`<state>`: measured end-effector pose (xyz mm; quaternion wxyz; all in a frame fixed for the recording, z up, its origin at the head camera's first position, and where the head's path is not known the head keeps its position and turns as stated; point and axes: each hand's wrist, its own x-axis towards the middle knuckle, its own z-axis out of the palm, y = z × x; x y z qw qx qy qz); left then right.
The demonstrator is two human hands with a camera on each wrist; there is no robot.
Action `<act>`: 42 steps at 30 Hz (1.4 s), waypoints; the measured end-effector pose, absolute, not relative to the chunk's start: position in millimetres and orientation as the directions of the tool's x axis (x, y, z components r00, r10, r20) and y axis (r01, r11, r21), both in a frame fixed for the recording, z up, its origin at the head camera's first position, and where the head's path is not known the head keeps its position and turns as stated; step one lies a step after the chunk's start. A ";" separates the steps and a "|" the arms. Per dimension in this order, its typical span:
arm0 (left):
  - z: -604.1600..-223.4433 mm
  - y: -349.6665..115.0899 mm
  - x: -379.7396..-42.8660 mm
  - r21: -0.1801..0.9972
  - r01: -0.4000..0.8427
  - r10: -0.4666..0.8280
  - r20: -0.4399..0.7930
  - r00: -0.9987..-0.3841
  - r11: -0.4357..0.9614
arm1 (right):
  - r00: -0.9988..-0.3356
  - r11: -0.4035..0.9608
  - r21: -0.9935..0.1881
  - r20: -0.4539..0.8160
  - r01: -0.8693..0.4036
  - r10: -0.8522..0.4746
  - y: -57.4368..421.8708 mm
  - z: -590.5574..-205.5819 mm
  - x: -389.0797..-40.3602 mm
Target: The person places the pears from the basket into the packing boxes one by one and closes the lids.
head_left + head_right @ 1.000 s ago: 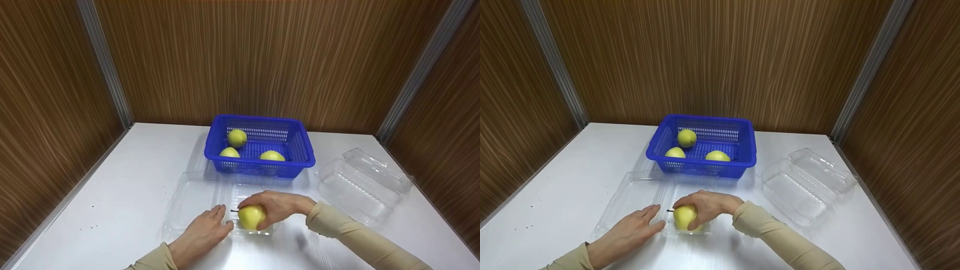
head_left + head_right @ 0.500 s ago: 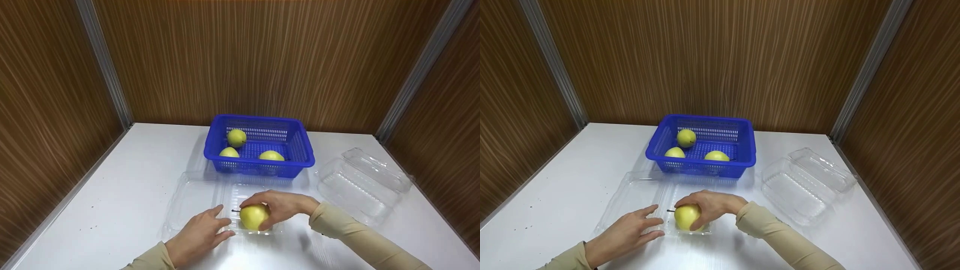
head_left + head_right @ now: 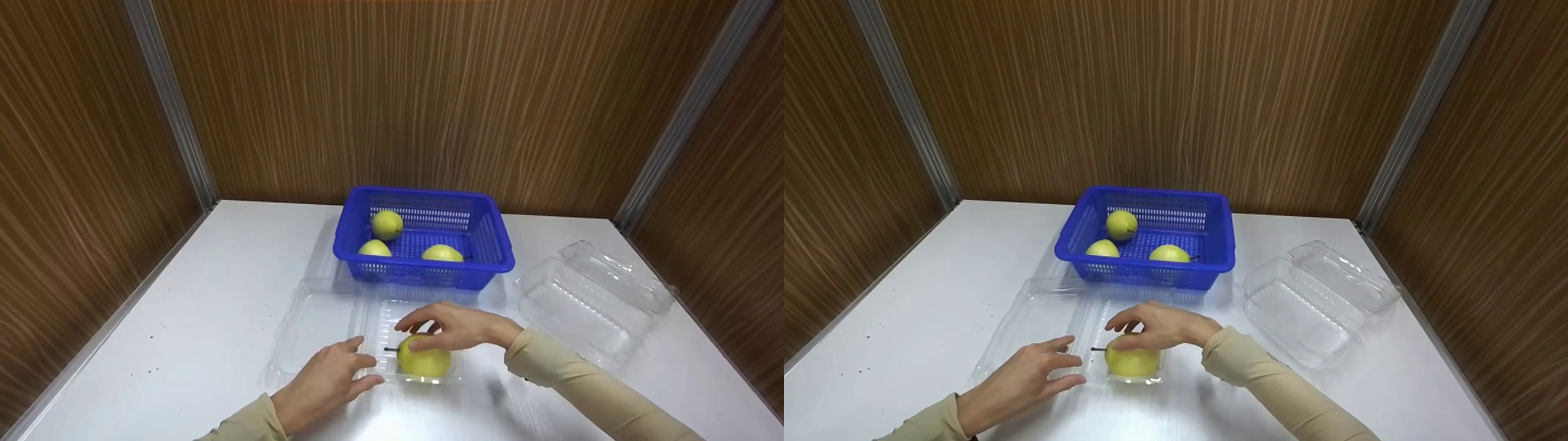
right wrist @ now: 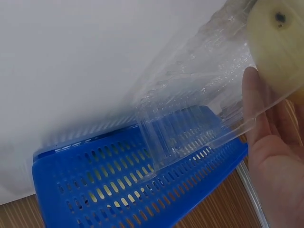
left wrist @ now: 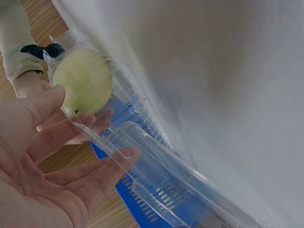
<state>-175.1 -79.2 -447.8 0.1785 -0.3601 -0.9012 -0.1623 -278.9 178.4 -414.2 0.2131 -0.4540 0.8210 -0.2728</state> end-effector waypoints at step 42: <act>-439.9 -77.5 -172.1 0.199 0.701 0.595 0.404 -0.695 0.684 | -0.956 0.796 -0.530 0.165 -0.292 -0.241 181.3 -388.0 -375.7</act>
